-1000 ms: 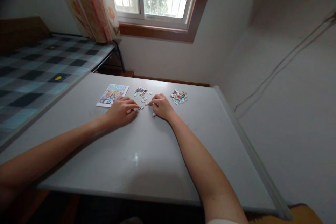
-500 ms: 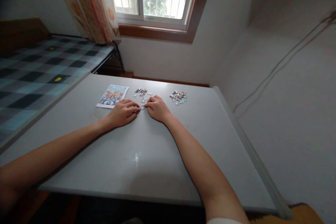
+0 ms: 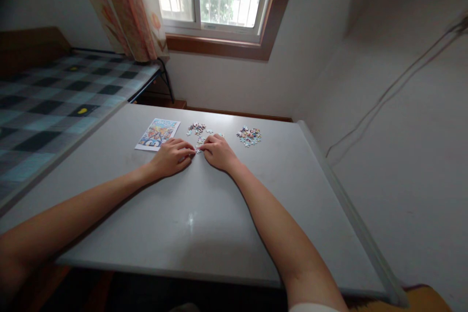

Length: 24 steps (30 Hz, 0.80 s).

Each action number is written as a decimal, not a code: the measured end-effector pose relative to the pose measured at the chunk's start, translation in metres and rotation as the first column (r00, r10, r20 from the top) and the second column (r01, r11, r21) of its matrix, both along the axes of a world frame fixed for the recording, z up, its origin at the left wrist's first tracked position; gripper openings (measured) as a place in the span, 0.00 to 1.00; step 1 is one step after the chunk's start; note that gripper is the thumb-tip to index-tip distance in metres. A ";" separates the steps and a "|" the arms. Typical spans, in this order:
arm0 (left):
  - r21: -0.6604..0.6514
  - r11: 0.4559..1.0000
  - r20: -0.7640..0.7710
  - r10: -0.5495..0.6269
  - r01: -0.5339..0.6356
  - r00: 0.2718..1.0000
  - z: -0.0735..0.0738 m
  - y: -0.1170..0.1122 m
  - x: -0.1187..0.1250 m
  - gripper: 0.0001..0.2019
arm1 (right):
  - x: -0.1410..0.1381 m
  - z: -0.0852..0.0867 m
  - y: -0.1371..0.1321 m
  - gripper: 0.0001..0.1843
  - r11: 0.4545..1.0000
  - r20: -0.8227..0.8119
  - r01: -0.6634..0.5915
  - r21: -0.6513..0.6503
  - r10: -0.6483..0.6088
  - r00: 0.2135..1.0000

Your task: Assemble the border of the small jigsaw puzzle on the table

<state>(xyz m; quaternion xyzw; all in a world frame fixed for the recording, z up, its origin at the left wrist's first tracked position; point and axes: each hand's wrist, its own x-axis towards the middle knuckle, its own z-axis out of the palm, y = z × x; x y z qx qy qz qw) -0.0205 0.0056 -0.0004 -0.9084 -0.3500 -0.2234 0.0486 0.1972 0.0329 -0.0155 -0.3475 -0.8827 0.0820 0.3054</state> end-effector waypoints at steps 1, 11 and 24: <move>-0.002 1.000 0.000 0.000 0.000 1.000 0.000 0.000 0.000 0.10 | 0.000 0.000 0.000 0.15 1.000 -0.001 0.000 0.005 0.000 1.000; 0.020 1.000 0.004 0.001 -0.001 1.000 -0.003 0.001 -0.001 0.10 | 0.001 0.001 -0.002 0.17 0.997 -0.019 0.066 0.030 -0.066 0.998; -0.065 0.998 0.041 -0.018 0.020 0.999 -0.003 0.003 -0.001 0.10 | 0.000 0.003 -0.006 0.25 0.995 0.069 0.092 -0.044 -0.089 0.994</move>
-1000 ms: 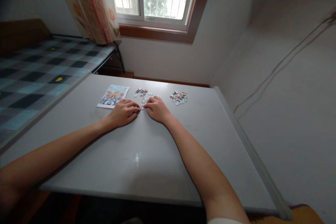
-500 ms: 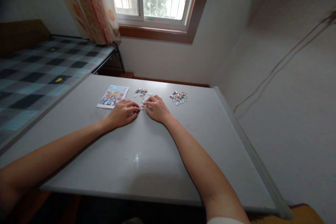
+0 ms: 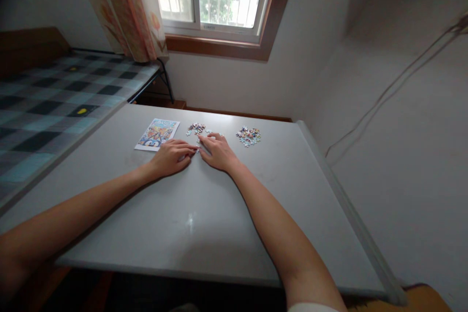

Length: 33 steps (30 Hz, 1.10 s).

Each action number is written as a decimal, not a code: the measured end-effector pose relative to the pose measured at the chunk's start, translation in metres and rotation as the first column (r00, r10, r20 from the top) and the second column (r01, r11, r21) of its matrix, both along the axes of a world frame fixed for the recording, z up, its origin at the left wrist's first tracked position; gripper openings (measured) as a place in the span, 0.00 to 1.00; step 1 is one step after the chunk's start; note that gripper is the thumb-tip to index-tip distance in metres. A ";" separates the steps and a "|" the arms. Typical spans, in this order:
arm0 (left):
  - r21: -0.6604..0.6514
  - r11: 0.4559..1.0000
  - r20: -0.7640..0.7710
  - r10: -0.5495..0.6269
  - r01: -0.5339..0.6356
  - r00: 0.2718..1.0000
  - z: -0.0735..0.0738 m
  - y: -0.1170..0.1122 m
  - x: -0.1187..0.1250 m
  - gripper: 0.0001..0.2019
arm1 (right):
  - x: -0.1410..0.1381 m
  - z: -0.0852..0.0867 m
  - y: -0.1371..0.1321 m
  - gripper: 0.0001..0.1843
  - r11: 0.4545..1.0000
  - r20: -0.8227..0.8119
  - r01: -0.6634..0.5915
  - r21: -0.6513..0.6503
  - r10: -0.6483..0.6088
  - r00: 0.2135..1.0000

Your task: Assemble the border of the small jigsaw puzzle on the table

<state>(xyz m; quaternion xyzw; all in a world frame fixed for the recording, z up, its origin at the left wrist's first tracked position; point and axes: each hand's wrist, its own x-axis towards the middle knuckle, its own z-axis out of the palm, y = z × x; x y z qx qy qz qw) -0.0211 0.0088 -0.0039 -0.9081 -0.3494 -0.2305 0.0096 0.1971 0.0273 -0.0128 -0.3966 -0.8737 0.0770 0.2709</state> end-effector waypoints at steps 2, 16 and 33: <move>-0.015 1.000 0.015 0.006 -0.005 1.000 -0.001 0.001 0.000 0.11 | 0.000 -0.001 0.001 0.25 1.000 -0.014 -0.001 0.000 0.001 1.000; -0.018 1.000 0.047 0.020 -0.019 0.999 0.000 0.001 0.000 0.11 | 0.015 -0.007 0.025 0.18 0.894 -0.536 0.430 -0.123 -0.424 0.730; 0.009 0.994 0.058 0.106 -0.107 0.993 -0.002 0.002 0.001 0.11 | 0.025 -0.011 0.028 0.22 0.873 -0.366 0.467 -0.138 -0.483 0.795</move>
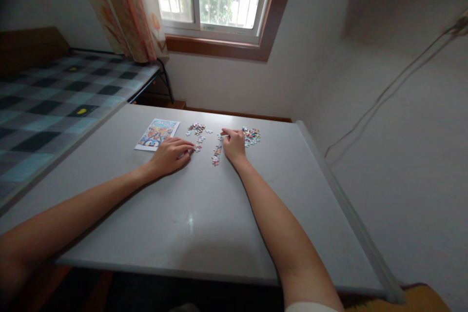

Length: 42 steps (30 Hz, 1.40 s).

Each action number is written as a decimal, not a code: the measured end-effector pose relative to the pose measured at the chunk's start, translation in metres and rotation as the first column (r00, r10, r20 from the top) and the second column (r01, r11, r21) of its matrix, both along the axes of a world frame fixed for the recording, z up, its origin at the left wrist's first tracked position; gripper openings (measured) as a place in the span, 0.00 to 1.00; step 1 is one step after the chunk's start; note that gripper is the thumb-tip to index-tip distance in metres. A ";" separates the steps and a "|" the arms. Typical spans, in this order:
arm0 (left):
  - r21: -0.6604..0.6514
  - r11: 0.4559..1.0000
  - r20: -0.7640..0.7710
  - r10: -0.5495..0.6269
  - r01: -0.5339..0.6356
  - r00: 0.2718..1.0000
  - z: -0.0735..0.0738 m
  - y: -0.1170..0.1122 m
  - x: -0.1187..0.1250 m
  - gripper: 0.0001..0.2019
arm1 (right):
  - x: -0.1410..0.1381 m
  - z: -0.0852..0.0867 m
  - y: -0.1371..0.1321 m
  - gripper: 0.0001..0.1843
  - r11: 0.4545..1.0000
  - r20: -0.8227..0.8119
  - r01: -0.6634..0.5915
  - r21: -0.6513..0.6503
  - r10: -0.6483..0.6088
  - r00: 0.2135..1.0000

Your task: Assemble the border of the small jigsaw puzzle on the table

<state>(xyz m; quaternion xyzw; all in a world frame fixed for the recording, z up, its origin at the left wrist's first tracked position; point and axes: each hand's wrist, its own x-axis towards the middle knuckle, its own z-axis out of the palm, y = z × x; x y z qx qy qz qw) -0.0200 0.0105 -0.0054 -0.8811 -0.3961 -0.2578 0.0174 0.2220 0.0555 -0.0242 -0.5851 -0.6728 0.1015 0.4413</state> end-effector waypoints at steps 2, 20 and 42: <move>-0.013 0.999 0.000 0.032 -0.032 0.999 0.000 0.001 0.000 0.10 | 0.000 -0.001 0.000 0.21 1.000 0.003 0.008 -0.014 -0.008 1.000; -0.134 0.945 -0.055 0.295 -0.299 0.954 -0.011 0.009 0.001 0.21 | -0.002 0.000 0.001 0.18 1.000 -0.015 0.011 0.014 -0.011 1.000; -0.119 0.951 -0.059 0.281 -0.286 0.958 -0.003 0.003 0.002 0.16 | -0.002 -0.001 0.001 0.17 1.000 -0.020 -0.009 0.018 0.010 1.000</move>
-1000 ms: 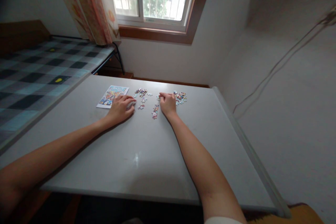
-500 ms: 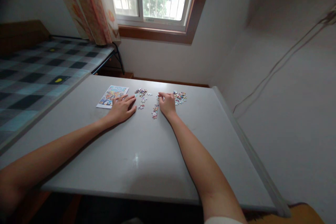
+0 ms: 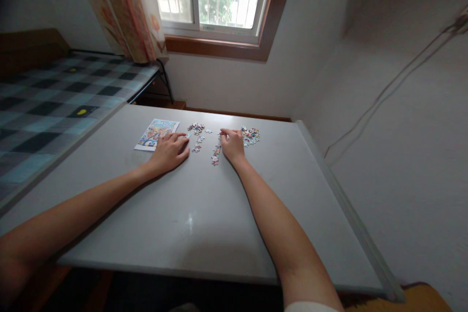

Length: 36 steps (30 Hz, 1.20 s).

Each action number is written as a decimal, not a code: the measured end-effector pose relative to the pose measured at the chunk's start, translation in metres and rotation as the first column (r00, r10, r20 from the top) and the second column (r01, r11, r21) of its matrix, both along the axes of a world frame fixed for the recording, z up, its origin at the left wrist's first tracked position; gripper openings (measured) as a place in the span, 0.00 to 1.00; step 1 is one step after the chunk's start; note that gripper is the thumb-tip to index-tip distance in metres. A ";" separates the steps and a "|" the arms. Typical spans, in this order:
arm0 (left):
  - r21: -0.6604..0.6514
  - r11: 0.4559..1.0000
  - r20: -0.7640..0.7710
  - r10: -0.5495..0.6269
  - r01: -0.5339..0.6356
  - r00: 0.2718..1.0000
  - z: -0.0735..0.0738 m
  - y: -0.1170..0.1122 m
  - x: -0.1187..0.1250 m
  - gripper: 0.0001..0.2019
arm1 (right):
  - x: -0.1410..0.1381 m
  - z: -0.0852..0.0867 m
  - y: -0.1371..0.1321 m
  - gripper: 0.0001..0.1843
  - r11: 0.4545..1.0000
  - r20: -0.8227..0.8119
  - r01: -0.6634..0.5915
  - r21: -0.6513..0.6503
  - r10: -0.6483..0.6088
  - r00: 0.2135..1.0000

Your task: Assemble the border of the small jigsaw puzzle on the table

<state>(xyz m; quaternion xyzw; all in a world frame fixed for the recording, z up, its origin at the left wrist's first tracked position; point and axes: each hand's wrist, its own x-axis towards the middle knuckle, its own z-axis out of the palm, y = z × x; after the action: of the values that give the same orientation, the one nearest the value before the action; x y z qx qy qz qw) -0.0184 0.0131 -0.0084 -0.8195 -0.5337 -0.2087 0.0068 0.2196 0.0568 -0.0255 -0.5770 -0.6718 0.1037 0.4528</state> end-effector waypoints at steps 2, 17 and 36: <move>0.025 1.000 -0.010 0.009 -0.009 1.000 -0.001 0.000 0.000 0.16 | 0.000 0.001 0.000 0.16 1.000 -0.003 0.003 -0.001 -0.003 1.000; 0.029 1.000 -0.038 0.001 0.000 0.999 -0.002 0.001 0.000 0.16 | 0.000 -0.002 0.002 0.16 1.000 0.004 -0.004 0.006 0.004 1.000; 0.006 0.999 -0.051 -0.042 0.042 0.998 -0.005 0.005 0.000 0.20 | -0.001 0.001 -0.001 0.16 1.000 0.012 -0.003 -0.012 0.003 1.000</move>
<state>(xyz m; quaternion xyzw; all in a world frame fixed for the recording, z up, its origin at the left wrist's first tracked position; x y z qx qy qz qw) -0.0181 0.0180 -0.0135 -0.8355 -0.5154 -0.1896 0.0188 0.2184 0.0556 -0.0246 -0.5791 -0.6748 0.1052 0.4452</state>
